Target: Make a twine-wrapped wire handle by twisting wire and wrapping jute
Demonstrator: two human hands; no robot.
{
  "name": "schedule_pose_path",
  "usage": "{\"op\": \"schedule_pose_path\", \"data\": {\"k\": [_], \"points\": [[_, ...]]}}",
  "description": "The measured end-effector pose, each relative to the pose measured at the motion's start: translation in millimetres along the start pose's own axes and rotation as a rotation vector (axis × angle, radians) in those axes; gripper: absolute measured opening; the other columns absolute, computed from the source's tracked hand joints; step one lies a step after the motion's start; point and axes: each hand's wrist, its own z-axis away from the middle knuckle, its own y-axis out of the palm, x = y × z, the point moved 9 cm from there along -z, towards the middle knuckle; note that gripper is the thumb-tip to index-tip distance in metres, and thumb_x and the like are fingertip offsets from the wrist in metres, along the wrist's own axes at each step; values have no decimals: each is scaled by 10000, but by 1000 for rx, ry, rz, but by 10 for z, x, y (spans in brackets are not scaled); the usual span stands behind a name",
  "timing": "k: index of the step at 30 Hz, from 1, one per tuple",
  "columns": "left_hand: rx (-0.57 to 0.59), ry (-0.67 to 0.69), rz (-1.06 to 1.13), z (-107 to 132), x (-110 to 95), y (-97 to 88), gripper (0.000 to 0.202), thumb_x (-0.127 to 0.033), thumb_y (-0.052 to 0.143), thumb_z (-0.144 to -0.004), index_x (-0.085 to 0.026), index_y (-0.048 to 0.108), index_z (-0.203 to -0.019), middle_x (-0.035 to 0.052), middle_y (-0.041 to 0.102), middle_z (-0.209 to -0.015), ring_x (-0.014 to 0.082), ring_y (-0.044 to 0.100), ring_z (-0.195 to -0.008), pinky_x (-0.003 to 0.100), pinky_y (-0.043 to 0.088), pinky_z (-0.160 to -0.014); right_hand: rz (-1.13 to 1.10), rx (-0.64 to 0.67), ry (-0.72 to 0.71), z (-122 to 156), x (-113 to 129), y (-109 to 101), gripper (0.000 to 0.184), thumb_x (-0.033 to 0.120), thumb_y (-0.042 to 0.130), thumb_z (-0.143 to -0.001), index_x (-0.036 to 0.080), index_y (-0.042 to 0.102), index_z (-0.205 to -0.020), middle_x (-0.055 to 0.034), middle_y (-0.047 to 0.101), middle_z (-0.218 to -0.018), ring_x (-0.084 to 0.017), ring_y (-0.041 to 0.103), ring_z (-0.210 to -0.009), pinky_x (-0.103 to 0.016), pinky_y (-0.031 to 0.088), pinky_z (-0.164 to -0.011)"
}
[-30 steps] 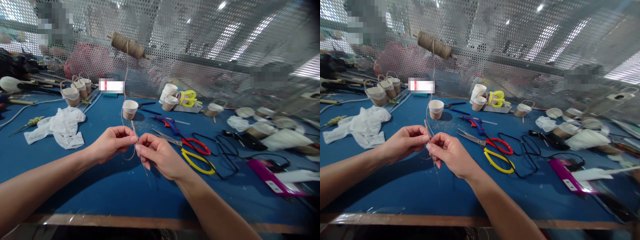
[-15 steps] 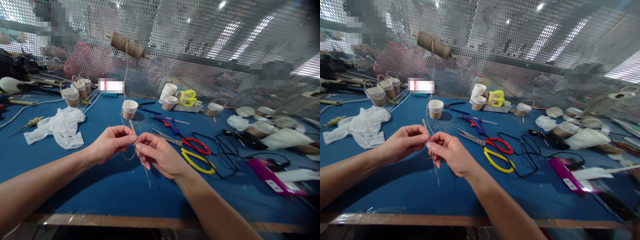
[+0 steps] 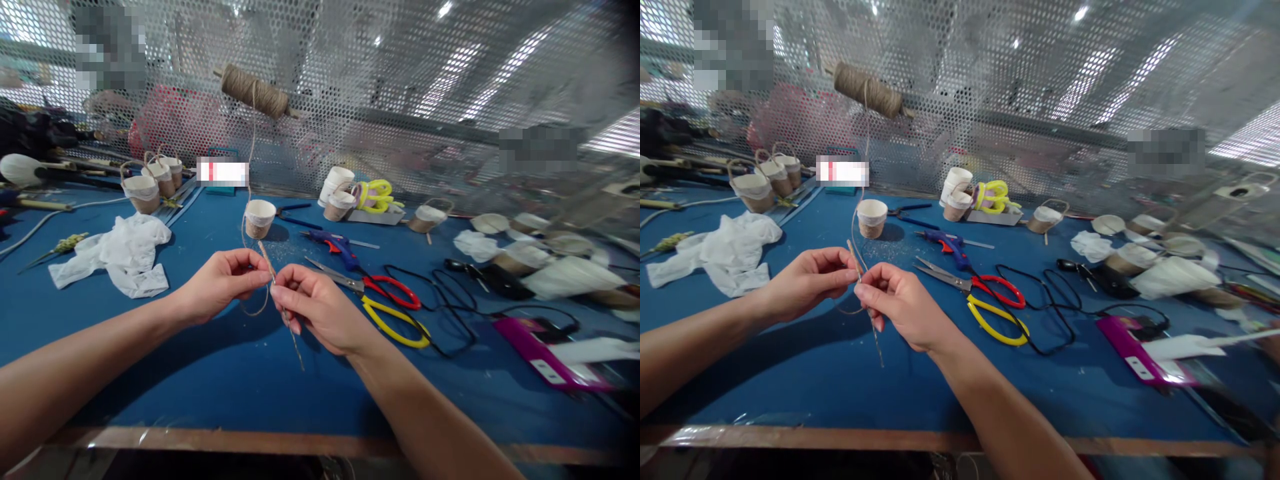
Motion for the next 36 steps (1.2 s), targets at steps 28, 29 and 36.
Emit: {"op": "schedule_pose_path", "data": {"k": [28,29,36], "points": [[-55,-52,35,47,24,30,157,-232,668,-661,-120,559,-655,-30,533,-599,20,384,-443,179,240,-419,283,-14,-36,-7,-12,-25,146,297,546,-770,164,491,-743,42,493,-610,-49,435,-434,-186,357,-387],[-25,-59,55,45,30,52,154,-230,666,-665,-121,556,-660,-25,543,-613,22,395,-450,179,244,-421,218,43,-11,-11,-38,8,148,299,550,-768,163,494,-750,38,507,-619,-48,440,-432,-183,360,-380],[-82,-82,75,23,55,1,183,-220,684,-644,-114,535,-630,-40,519,-570,6,360,-407,166,210,-389,272,-43,-50,-9,23,-45,153,269,566,-758,164,475,-694,57,488,-568,-37,440,-413,-174,365,-388]]}}
